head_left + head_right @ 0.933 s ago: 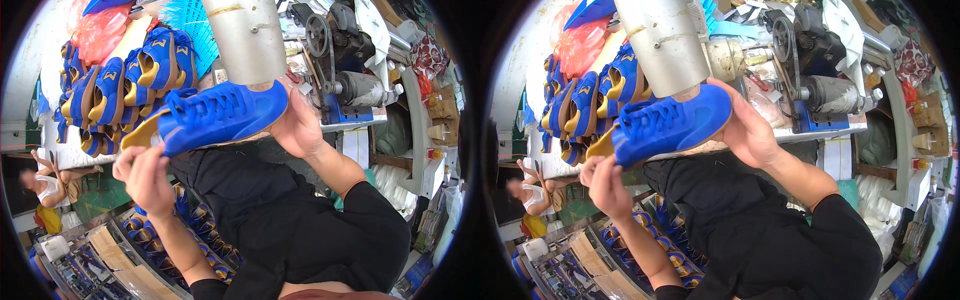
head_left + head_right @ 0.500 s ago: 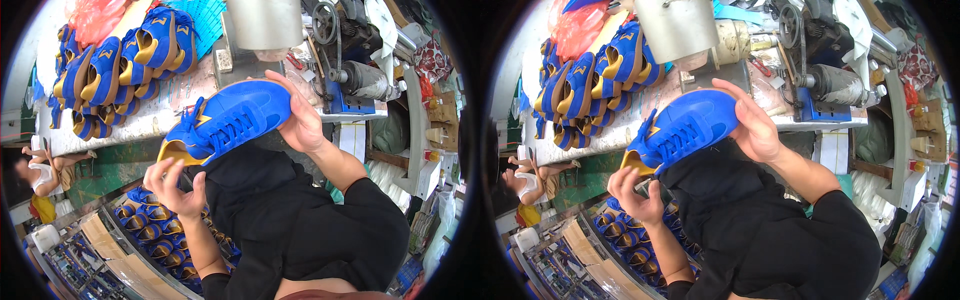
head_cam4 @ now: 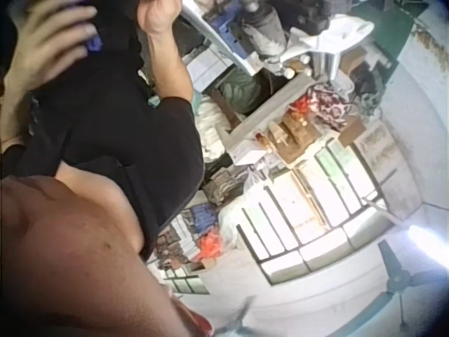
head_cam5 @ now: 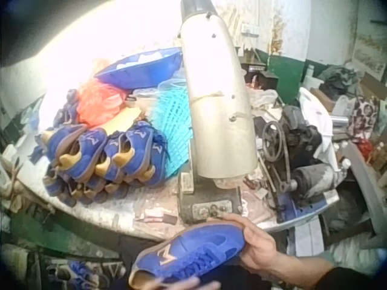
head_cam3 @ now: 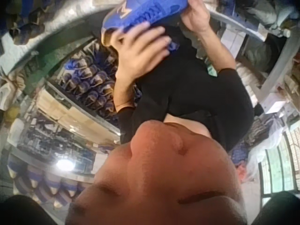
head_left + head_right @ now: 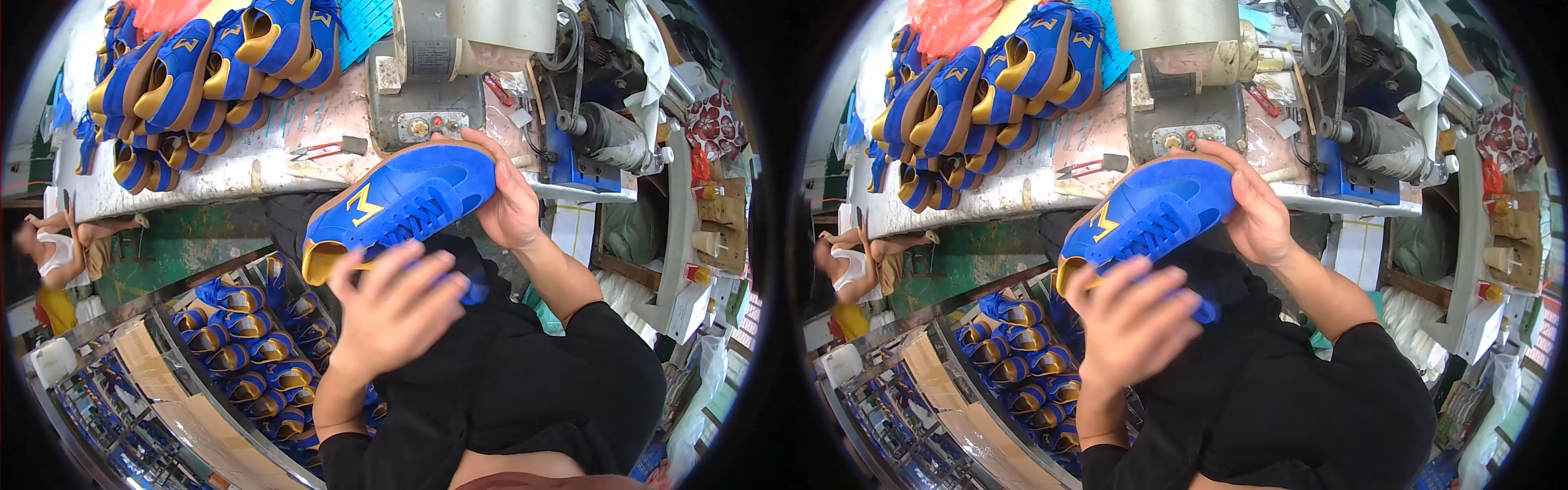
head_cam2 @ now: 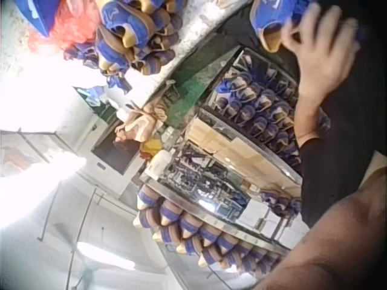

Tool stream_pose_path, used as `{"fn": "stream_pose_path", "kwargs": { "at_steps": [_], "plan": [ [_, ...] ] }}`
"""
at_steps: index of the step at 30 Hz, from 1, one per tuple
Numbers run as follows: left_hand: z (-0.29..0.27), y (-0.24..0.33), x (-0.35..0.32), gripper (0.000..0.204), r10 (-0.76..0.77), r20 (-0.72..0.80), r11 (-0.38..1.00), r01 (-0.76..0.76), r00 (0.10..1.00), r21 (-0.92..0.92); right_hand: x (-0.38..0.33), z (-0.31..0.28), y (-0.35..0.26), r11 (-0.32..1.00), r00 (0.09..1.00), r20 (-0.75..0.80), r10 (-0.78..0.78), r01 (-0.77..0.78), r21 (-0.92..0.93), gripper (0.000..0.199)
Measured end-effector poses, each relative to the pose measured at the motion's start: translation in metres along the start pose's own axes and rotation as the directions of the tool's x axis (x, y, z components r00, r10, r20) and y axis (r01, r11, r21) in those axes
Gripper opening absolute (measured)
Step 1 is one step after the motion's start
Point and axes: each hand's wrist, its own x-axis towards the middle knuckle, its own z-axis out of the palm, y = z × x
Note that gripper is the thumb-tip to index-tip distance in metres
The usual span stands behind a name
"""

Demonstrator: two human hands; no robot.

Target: The person picks up blue and gold sneakers from a shelf and inspects them by hand. They rotate the shoes to view the soles, sides, and uppers, and adjust the laces before placing the shoes back on the shelf.

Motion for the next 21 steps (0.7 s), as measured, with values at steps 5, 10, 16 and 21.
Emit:
{"fn": "stream_pose_path", "kwargs": {
  "at_steps": [5,10,16,21],
  "plan": [
    [-0.025,0.003,-0.035,0.044,0.006,-0.115,0.986,0.013,0.993,0.167,0.004,-0.005,-0.004,0.993,1.0,-0.025,-0.019,0.022,0.114,0.065],
    [-0.013,-0.049,-0.06,0.099,-0.516,-0.474,0.836,0.3,0.714,-0.459,0.006,-0.01,-0.003,0.973,0.999,-0.038,-0.022,0.03,0.23,0.064],
    [0.007,-0.071,-0.069,0.099,-0.64,-0.159,0.387,0.137,0.752,-0.912,0.007,-0.021,-0.003,0.939,0.994,-0.002,-0.105,0.1,0.329,0.064],
    [0.015,-0.071,-0.05,0.106,-0.617,-0.217,0.371,0.037,0.756,-0.928,0.002,-0.035,-0.004,0.948,0.98,-0.167,-0.11,0.154,0.279,0.065]
  ]
}}
